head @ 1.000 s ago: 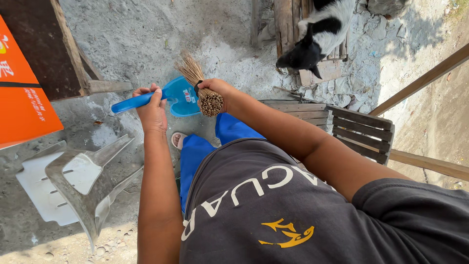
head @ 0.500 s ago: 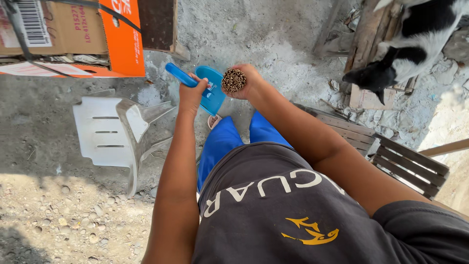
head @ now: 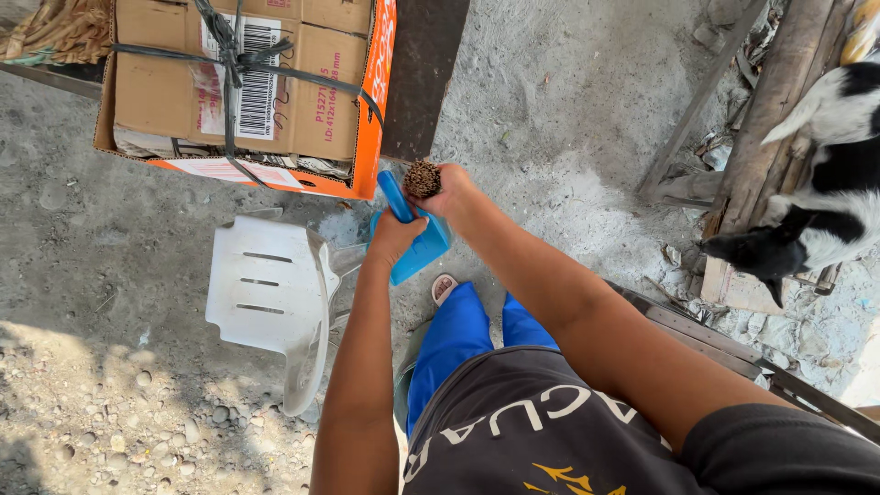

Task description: The person sweeps debris into a dustpan using a broom and pets two animals. The person then picks up small objects from the ground and moves a bamboo bench.

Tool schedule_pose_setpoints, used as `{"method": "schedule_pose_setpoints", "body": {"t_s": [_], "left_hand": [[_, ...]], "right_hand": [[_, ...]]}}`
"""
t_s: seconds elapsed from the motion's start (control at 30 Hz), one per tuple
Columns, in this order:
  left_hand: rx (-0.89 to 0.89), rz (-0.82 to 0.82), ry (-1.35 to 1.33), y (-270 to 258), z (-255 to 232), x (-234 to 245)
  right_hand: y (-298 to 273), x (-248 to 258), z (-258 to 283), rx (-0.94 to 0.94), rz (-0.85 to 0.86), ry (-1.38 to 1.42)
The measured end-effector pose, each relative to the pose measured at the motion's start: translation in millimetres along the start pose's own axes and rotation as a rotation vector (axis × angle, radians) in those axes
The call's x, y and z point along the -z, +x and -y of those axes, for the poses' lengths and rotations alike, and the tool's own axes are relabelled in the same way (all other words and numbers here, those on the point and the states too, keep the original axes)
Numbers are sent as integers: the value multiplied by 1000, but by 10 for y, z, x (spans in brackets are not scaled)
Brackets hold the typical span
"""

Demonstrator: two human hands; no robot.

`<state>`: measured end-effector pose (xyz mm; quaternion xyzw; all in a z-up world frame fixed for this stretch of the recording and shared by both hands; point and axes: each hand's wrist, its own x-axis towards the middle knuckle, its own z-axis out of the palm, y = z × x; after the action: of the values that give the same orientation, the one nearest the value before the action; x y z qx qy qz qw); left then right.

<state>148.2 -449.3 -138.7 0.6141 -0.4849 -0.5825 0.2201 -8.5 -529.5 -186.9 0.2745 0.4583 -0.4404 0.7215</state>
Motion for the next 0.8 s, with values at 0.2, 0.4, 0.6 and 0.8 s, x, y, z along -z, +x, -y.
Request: {"method": "schedule_pose_setpoints", "body": {"t_s": [0.2, 0.4, 0.6, 0.8], "left_hand": [[-197, -300, 140, 125, 188, -36], [-192, -485, -16, -155, 104, -175], [-34, -552, -184, -471, -191, -193], [-336, -787, 224, -543, -377, -318]], "right_hand": [[-306, -682, -162, -30, 150, -258], [-504, -620, -166, 81, -102, -517], [-433, -367, -153, 61, -100, -464], [-533, -346, -204, 111, -94, -485]]}}
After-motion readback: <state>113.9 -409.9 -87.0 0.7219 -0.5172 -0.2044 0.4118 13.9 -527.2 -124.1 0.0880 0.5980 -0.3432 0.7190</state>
